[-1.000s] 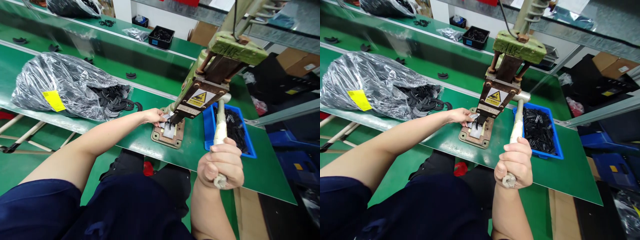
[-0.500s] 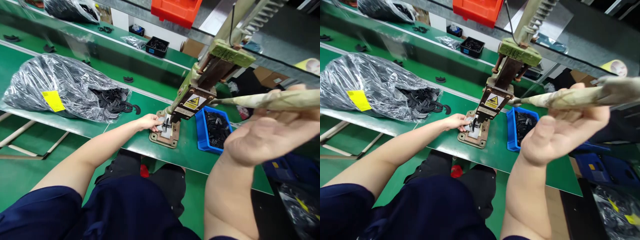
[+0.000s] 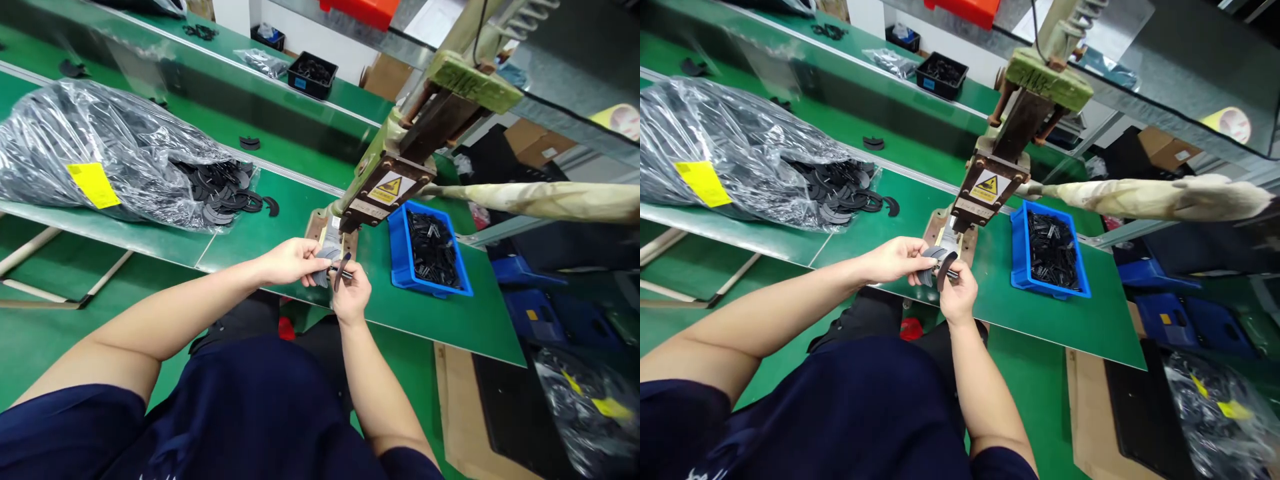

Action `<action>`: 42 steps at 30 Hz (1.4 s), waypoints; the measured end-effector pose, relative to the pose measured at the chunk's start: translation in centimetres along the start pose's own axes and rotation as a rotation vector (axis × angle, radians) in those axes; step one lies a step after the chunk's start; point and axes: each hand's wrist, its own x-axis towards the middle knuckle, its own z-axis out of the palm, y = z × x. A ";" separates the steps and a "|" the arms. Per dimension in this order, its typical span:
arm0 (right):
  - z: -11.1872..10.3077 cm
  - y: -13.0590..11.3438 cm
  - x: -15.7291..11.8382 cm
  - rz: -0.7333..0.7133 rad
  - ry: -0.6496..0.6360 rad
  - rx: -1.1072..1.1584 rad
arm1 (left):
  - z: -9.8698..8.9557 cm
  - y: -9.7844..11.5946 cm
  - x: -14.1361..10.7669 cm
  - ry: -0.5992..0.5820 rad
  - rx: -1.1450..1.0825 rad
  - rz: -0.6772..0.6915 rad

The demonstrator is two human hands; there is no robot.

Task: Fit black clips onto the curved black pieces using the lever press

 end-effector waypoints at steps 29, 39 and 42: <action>-4.0 -0.7 -0.6 -0.294 -0.198 -0.327 | 0.9 0.2 -0.5 0.115 0.678 0.296; -4.5 0.5 -0.9 -0.206 -0.174 -0.317 | -1.2 -2.0 1.1 -0.047 0.113 -0.033; -6.2 2.7 -0.9 -0.127 -0.047 -0.362 | -4.6 -2.8 3.6 0.297 0.073 -0.021</action>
